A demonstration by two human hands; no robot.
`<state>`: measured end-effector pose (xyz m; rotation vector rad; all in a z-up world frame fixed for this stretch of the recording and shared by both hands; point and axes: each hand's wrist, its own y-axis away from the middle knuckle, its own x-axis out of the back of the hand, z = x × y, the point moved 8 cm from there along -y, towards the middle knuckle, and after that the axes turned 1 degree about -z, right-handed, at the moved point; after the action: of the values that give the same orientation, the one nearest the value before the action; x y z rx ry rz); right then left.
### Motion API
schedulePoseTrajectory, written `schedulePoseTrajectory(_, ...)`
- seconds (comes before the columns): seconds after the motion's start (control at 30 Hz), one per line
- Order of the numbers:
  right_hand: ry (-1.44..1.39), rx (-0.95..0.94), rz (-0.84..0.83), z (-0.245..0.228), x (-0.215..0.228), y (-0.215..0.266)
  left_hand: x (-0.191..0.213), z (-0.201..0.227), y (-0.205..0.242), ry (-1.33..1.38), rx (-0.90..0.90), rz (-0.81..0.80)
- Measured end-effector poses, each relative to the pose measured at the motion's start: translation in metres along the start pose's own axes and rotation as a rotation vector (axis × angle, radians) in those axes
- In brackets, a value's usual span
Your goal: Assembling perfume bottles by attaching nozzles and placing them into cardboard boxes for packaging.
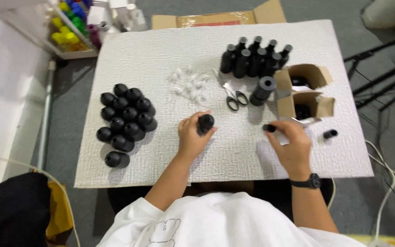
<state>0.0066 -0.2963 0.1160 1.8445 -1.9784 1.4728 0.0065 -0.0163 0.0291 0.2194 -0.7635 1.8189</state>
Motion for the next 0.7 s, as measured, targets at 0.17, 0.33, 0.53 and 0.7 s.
schedulePoseTrajectory(0.17,0.088,0.048,0.317,0.043,0.08,0.014,-0.003,0.004,-0.002,-0.049,0.032,-0.06)
schedulePoseTrajectory(0.33,0.381,-0.186,0.257,0.1,0.126,0.039,-0.004,0.009,0.0,-0.134,-0.04,-0.068)
schedulePoseTrajectory(0.53,0.265,-0.666,-0.044,0.143,0.107,0.052,0.001,0.013,0.002,-0.058,-0.093,-0.085)
schedulePoseTrajectory(0.7,0.226,-0.67,-0.08,0.141,0.108,0.048,0.003,0.005,-0.006,-0.169,0.033,-0.332)
